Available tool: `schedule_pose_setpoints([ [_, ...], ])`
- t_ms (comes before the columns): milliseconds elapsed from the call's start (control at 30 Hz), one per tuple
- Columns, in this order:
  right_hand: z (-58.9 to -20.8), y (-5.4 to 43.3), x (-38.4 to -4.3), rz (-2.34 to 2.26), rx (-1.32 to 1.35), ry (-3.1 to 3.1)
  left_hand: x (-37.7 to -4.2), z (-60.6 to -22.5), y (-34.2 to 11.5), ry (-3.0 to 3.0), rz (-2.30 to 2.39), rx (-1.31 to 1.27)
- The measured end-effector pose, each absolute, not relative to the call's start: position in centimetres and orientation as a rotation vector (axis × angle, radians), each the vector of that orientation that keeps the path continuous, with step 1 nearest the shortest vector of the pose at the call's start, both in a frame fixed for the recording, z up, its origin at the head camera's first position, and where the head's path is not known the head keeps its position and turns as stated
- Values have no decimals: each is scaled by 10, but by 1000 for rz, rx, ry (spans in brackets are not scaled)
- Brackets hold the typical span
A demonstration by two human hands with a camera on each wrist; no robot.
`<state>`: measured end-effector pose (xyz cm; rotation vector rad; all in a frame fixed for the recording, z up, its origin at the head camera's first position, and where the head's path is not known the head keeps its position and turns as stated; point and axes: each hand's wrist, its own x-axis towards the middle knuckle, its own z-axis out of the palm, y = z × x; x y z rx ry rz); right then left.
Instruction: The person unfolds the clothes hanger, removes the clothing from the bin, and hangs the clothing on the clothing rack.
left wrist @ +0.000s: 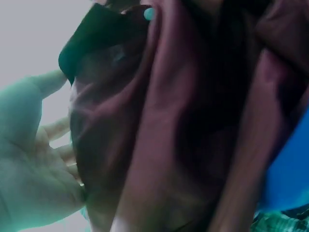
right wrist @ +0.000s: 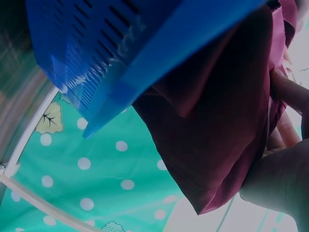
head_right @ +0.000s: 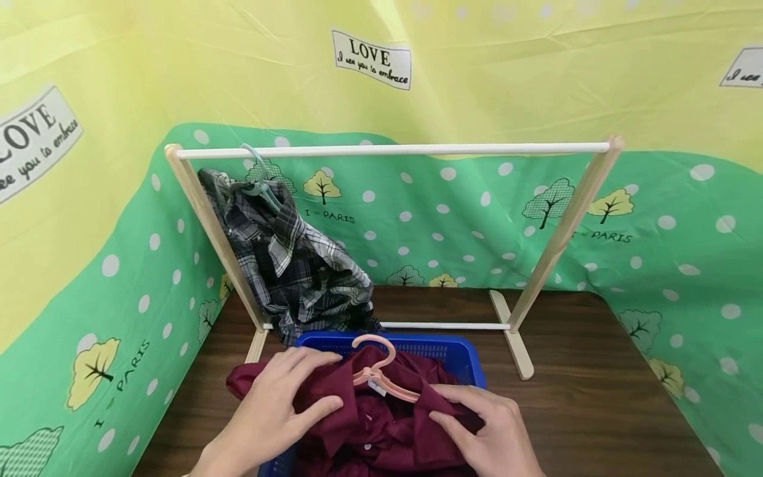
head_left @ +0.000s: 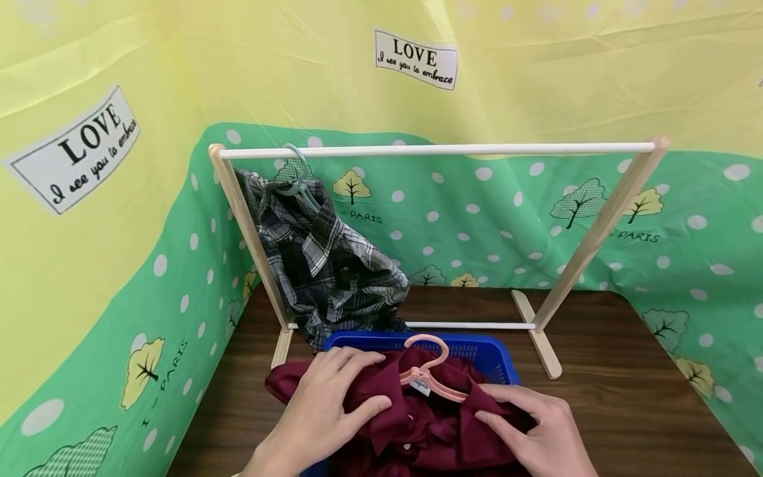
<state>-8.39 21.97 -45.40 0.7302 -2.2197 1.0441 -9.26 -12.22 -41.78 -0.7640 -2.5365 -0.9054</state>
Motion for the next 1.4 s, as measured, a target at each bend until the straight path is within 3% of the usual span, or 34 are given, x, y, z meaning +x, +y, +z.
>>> schedule_pose_setpoints([
  [1133, -447, 218, -87, 899, 857, -2242, -98, -427, -119, -2374, -1056, -872],
  [1400, -437, 222, -81, 1036, 867, -2311, -98, -424, -120, -2398, -1130, -858],
])
